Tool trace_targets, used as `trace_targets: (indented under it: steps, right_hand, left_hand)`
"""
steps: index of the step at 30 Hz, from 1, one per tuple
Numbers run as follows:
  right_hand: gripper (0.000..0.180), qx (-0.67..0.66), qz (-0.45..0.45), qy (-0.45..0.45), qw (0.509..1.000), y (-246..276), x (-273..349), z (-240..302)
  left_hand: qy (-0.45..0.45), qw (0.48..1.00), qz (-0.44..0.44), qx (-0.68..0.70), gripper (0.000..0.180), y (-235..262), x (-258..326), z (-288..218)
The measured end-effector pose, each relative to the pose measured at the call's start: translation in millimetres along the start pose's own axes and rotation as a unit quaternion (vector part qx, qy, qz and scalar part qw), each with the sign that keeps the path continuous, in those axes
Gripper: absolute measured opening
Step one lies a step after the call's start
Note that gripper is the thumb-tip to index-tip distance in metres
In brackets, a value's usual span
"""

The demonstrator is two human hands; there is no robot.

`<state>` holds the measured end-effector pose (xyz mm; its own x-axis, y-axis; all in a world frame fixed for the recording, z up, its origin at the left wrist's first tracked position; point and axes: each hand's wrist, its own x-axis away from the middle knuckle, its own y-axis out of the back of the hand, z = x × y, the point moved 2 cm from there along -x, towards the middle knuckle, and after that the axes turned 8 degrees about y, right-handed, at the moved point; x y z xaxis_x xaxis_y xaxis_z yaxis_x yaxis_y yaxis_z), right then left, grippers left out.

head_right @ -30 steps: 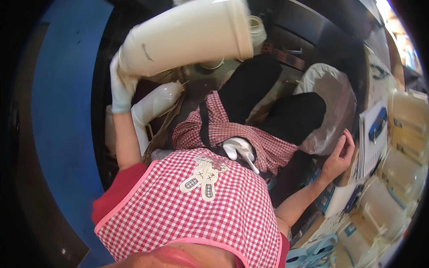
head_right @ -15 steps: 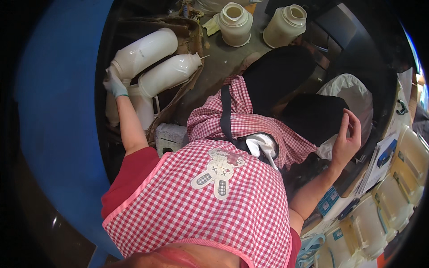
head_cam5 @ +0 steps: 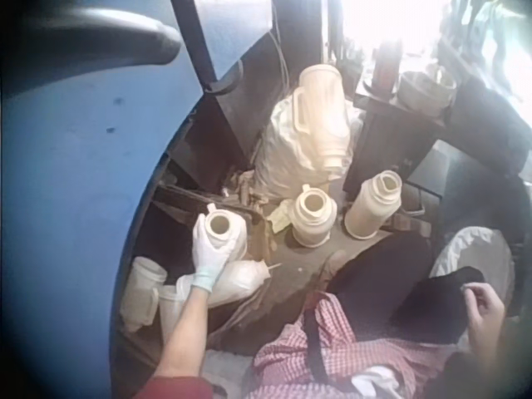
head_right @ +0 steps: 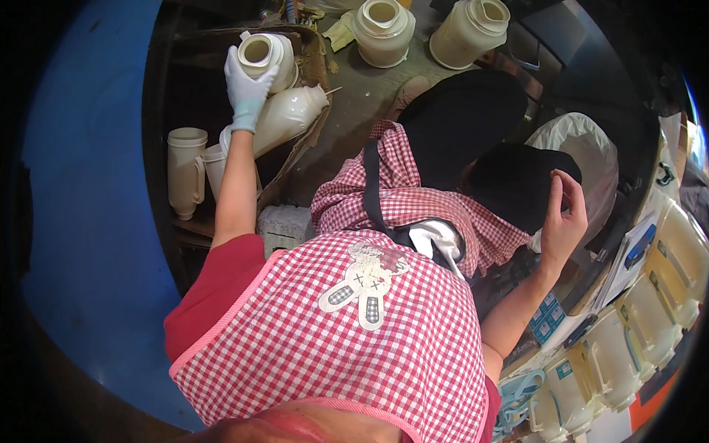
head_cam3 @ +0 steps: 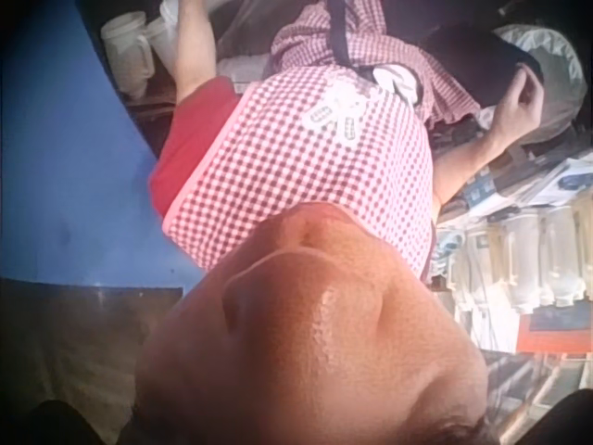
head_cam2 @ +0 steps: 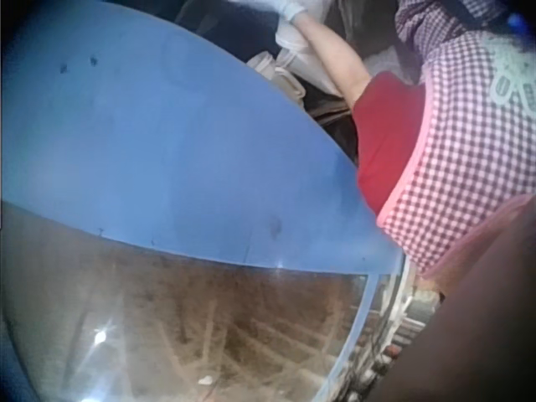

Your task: The person repeatedly picks up white plastic containers, inserts a small white piece into the opening, and places a blue label on the side. They then attach a blue handle to the container and place it on a nearby stack. The process is repeated for multiple containers.

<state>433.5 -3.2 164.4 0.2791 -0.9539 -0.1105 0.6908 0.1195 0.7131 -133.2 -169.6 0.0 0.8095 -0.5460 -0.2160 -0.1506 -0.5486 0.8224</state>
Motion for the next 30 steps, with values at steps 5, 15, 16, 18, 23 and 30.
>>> trace_targets:
  steps: [5, 15, 16, 18, 23, 30]
  right_hand:
    - [0.018, 0.035, -0.043, -0.001, 0.998, 2.7, 15.8, -2.7]
    - [0.015, 0.013, 0.026, -0.001, 1.0, -12.6, 18.9, 4.0]
    - [0.014, -0.01, 0.019, -0.004, 1.0, -12.6, 21.6, 5.5]
    - [0.014, -0.016, 0.01, -0.027, 0.999, -7.5, 27.3, 4.6]
    - [0.015, -0.046, 0.03, -0.024, 0.998, -24.1, 29.4, -5.4]
    - [0.026, -0.183, 0.047, 0.081, 0.979, -33.1, 0.5, 33.4]
  left_hand:
    - [-0.009, 0.99, -0.141, -0.005, 0.091, -4.6, 73.3, -0.1]
    - [-0.145, 0.87, 0.24, -0.405, 0.026, -166.5, 93.1, 30.6]
    - [-0.151, 0.858, 0.271, -0.408, 0.025, -163.2, 91.5, 19.3]
    - [-0.158, 0.828, 0.336, -0.42, 0.022, -131.0, 112.1, 5.7]
    - [-0.224, 0.926, 0.218, -0.213, 0.047, 2.0, 96.7, -43.0]
    - [-0.2, 0.951, 0.228, 0.068, 0.041, 174.5, 72.5, -207.6]
